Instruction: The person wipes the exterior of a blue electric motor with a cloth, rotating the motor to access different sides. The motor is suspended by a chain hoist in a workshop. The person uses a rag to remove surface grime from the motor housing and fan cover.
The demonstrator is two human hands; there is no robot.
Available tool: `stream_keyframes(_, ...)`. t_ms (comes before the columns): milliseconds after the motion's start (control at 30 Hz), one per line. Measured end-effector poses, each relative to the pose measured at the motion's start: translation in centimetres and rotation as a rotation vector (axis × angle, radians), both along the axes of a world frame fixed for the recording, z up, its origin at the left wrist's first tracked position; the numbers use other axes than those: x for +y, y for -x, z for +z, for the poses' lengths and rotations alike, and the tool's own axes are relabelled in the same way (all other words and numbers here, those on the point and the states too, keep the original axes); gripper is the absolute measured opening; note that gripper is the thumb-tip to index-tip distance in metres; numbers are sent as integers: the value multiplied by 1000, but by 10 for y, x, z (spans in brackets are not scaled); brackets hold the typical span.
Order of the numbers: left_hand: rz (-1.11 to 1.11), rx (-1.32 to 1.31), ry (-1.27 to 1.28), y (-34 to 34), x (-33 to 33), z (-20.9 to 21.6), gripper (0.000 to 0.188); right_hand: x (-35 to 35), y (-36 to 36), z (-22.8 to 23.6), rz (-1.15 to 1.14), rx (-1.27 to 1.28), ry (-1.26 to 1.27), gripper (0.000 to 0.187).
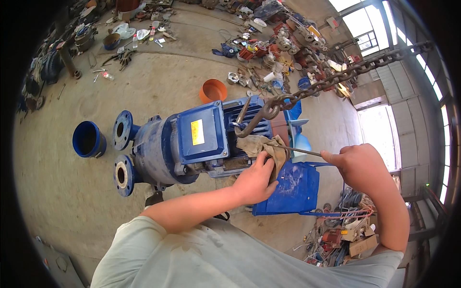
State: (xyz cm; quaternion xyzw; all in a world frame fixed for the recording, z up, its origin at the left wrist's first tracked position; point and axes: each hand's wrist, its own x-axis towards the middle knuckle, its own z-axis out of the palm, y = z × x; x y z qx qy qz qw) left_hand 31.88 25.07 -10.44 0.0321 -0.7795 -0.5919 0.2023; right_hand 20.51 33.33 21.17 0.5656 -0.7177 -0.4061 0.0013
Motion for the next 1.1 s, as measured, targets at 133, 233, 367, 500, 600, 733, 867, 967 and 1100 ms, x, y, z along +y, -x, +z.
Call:
stream_keyframes(133,1,0,-86,-10,-2,-4,66,-27,8,-12,76,27,-93,53)
stream_keyframes(233,-33,-67,-192,-28,1,-10,69,-49,8,-30,82,139,-188,52)
stream_keyframes(367,33,-4,-201,-48,-4,-23,75,-70,7,-60,250,-142,-184,55)
stream_keyframes(500,-7,-101,-221,-49,-11,-21,83,-74,14,-55,243,-60,-185,49)
stream_keyframes(600,-44,-96,-254,-24,-5,-1,88,-72,24,-18,271,93,-133,45)
stream_keyframes(733,-29,29,-233,16,8,22,88,-68,32,36,246,141,-107,43)
stream_keyframes(867,-35,-8,-255,33,14,27,87,-64,29,41,162,137,-43,40)
stream_keyframes(967,-13,-6,-256,37,20,26,85,-61,30,18,138,93,-67,45)
stream_keyframes(1100,26,-19,-270,37,29,22,85,-58,47,-6,309,-9,-112,51)
